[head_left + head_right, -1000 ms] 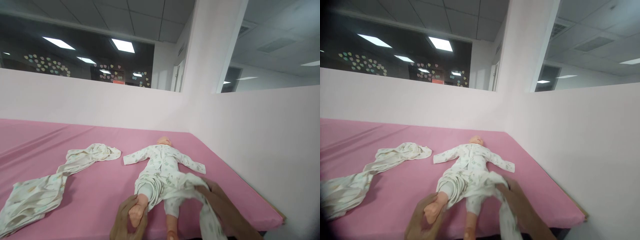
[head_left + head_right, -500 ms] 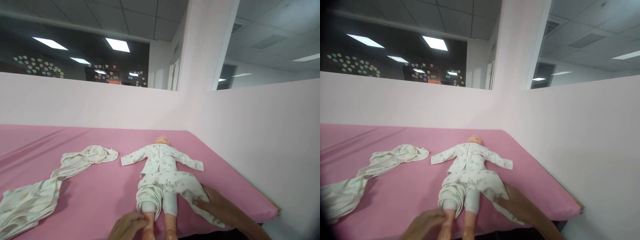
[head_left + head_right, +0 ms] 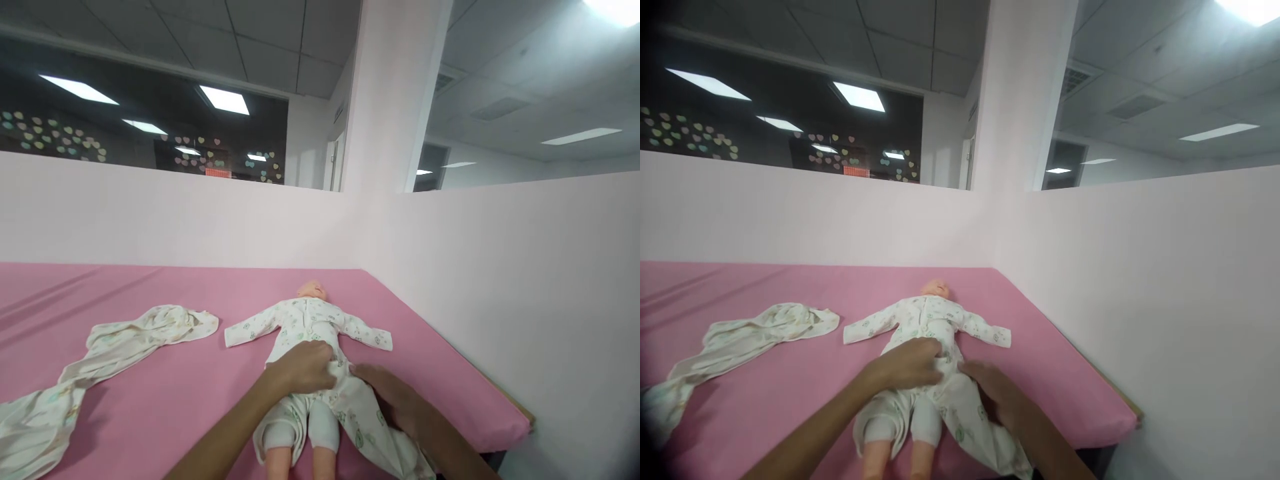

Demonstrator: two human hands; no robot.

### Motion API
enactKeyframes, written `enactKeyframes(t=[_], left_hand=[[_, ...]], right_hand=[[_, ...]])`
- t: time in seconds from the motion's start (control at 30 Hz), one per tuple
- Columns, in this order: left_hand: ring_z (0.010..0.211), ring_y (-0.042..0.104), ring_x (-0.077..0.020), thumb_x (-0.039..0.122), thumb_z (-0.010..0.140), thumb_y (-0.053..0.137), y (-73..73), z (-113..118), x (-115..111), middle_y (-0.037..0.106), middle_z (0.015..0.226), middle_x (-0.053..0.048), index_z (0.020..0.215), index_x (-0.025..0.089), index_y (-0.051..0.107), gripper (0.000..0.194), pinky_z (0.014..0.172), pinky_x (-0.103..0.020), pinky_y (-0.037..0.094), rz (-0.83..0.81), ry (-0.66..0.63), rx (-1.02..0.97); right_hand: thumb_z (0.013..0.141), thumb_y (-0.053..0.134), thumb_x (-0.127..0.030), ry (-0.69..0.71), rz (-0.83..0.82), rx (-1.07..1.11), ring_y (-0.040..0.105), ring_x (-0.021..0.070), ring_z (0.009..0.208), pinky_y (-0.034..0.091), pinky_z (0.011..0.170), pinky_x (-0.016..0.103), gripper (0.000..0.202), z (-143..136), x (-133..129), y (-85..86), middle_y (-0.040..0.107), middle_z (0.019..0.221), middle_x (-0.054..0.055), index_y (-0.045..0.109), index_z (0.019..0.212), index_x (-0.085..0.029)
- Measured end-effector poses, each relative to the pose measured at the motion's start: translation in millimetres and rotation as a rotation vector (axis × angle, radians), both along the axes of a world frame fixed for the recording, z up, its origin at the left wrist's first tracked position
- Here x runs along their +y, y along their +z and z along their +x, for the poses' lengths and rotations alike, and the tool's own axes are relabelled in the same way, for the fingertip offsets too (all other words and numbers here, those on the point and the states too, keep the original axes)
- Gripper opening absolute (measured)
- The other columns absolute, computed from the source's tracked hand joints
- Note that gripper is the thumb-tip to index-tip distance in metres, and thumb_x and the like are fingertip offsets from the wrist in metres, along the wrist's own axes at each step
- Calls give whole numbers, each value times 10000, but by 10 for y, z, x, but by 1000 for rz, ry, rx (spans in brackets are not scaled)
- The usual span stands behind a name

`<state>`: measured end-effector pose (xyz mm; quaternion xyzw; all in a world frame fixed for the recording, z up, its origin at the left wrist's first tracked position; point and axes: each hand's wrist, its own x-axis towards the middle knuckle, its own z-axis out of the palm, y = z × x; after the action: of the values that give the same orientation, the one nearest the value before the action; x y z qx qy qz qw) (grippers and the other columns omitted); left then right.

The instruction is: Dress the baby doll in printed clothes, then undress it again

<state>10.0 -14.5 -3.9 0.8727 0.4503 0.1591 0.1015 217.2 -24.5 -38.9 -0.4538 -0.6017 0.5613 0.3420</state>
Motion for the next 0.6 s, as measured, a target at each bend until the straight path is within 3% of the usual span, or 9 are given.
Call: enactKeyframes(t=[0.1,0.2,0.3,0.37,0.47,0.6], left_hand=[[692,483,-166,207,732,472,26,-15,-98,517,754,-4,678,197,405,87,607,-272,307,31,-2,-36],[764,497,-160,228,790,447,102,-103,-154,549,855,2,799,204,454,26,637,-259,352,-82,10,-226],[933,533,-164,327,824,555,174,-224,-130,562,1066,-14,1117,245,490,311,734,-244,419,-358,-34,-439],[1032,529,-177,437,809,639,196,-298,-78,542,1159,-37,1276,281,448,528,803,-253,428,-510,-37,-546],[853,536,-133,522,826,622,189,-377,11,564,969,-21,1179,234,556,460,698,-217,407,-610,-17,-700],[581,398,-70,447,778,693,187,-419,43,497,726,37,900,173,609,311,500,-187,283,-616,-4,-718]], right_hand=[[771,664,-342,-4,-146,161,627,196,768,499,684,284,170,-141,60,19,643,809,64,624,813,-182],[746,652,-283,-64,-72,241,518,122,615,404,559,222,165,-229,117,139,557,710,-1,558,820,-169],[754,655,-255,-29,42,335,423,84,575,326,525,196,170,-255,172,300,481,704,-36,522,823,-174],[760,671,-238,12,155,383,440,83,640,343,569,195,168,-260,182,395,486,785,-26,525,803,-167],[758,690,-272,-19,223,375,452,90,677,360,604,202,193,-262,166,453,501,828,-19,532,795,-168],[817,628,-376,-140,196,165,462,109,621,357,566,222,204,-255,148,395,524,732,-27,551,879,-198]])
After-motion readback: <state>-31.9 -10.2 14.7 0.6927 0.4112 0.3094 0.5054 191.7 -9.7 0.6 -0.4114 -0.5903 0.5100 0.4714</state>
